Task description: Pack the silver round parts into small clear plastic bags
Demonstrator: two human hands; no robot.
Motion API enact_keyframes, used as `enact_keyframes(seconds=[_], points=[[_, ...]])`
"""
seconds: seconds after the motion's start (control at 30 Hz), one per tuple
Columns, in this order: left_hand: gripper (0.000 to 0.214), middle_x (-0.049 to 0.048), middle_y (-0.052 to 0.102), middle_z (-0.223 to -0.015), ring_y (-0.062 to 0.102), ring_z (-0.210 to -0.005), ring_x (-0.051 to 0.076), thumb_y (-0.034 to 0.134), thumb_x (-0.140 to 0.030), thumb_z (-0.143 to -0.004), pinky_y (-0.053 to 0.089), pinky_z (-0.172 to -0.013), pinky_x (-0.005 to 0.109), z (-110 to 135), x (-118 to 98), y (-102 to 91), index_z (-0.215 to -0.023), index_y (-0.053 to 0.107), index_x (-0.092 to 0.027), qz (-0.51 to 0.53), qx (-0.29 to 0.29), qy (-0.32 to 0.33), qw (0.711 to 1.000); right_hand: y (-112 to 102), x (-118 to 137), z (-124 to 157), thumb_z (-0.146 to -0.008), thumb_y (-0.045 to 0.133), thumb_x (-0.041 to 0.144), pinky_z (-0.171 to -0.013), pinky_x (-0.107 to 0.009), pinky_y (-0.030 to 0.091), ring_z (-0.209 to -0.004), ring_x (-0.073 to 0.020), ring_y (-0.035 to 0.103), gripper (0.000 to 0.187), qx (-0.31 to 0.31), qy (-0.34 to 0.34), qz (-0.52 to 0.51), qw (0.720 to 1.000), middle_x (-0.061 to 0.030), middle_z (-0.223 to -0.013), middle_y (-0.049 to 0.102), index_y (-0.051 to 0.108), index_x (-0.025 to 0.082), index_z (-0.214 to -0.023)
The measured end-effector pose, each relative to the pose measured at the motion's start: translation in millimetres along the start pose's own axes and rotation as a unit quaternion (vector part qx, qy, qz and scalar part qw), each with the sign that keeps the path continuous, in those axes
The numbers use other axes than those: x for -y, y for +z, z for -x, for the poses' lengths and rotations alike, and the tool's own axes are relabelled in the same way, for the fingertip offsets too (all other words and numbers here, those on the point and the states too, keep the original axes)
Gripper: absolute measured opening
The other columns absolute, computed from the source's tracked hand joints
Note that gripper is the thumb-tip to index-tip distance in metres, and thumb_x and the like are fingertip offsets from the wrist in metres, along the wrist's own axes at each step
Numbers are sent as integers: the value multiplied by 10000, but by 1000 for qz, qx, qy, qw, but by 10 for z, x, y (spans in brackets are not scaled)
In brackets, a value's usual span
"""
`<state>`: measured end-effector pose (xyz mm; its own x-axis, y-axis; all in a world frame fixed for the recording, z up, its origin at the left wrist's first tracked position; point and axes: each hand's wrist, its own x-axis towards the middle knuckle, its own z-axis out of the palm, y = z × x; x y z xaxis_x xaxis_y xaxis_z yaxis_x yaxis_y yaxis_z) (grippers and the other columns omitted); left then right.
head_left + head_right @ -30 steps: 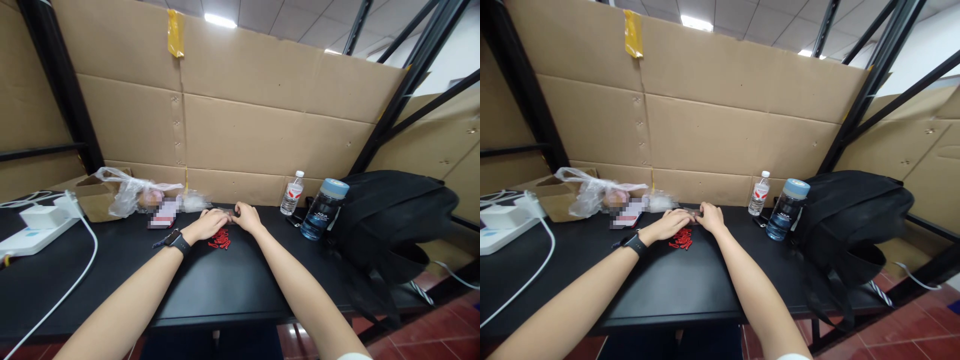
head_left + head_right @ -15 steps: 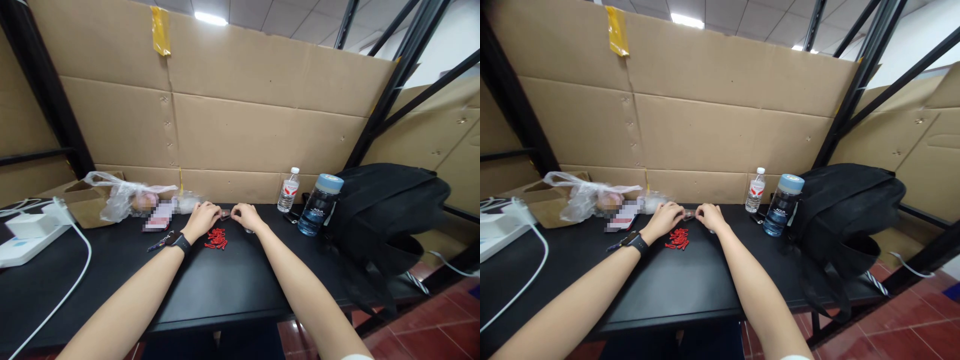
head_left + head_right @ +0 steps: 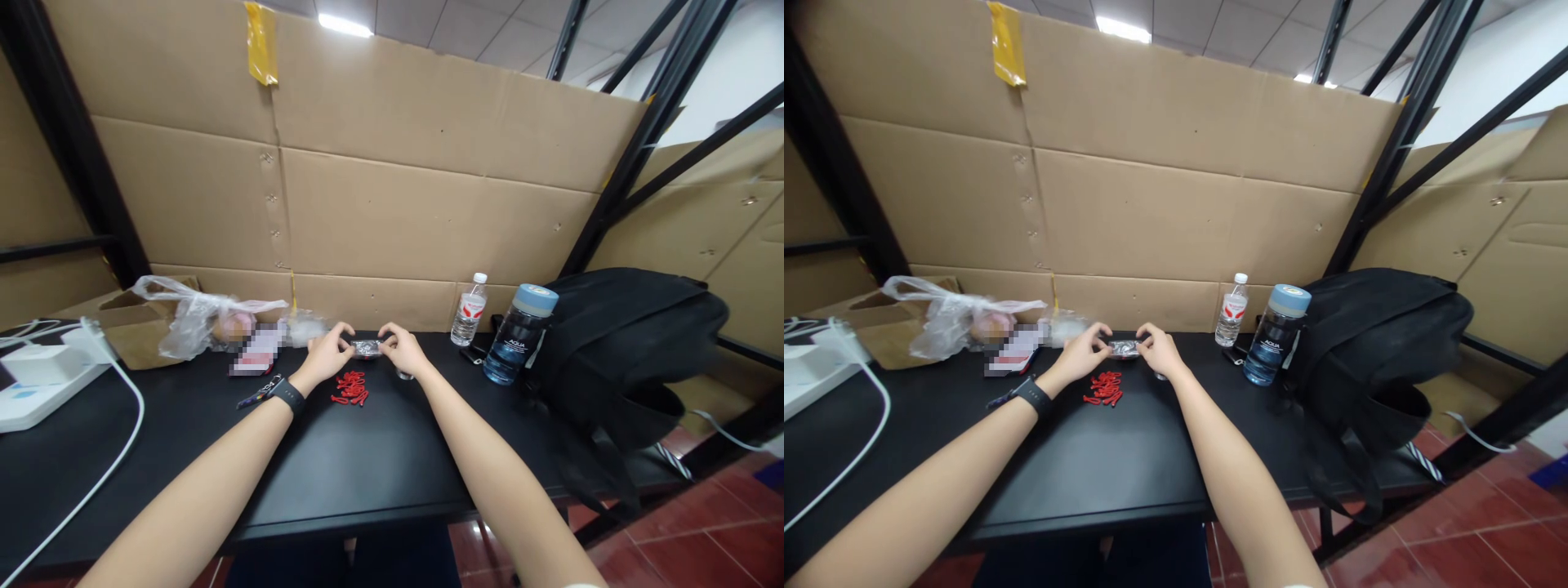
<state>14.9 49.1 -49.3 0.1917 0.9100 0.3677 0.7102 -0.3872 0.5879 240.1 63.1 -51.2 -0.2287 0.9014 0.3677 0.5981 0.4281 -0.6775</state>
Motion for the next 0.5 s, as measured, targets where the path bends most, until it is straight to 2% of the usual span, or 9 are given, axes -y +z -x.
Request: enact_keyframes(seconds=[0.1,0.23,0.3,0.37,0.5], points=[[279,21,760,-950,647,-1032,263,512,-260,-895,354,-984,467,26,4,46,-1111,685,-299,-92,35,47,994,47,-5,11,-869,590,164,-775,-240,481,-780,-159,688,242,45,-28,90,995,-12,-830,753,733,234,-1052],[352,62,714,-1076,561,-1123,290,430,-267,-937,330,-982,491,40,39,86,-1089,743,-319,-164,57,90,981,94,53,42,-905,559,199,-871,-279,452,-966,-189,657,277,70,-52,177,980,-49,-1013,728,774,267,-1066],[346,64,685,-1129,530,-1149,290,448,-276,-923,342,-964,480,41,54,82,-1089,748,-324,-176,60,90,978,100,92,63,-866,637,262,-891,-312,432,-1023,-213,614,260,75,-56,207,974,-61,-1065,687,774,284,-1085],[313,55,654,-1231,488,-1215,299,512,-273,-875,342,-961,478,45,64,66,-1079,745,-320,-183,57,93,977,103,123,81,-788,729,311,-912,-351,407,-1085,-243,565,322,83,-64,224,969,-65,-1137,651,764,293,-1107],[342,12,639,-1325,441,-1300,286,560,-196,-789,319,-974,491,76,69,24,-1064,725,-315,-188,50,121,974,135,149,106,-831,652,255,-944,-415,362,-1137,-255,533,299,88,-76,233,966,-45,-1185,658,740,282,-1115]])
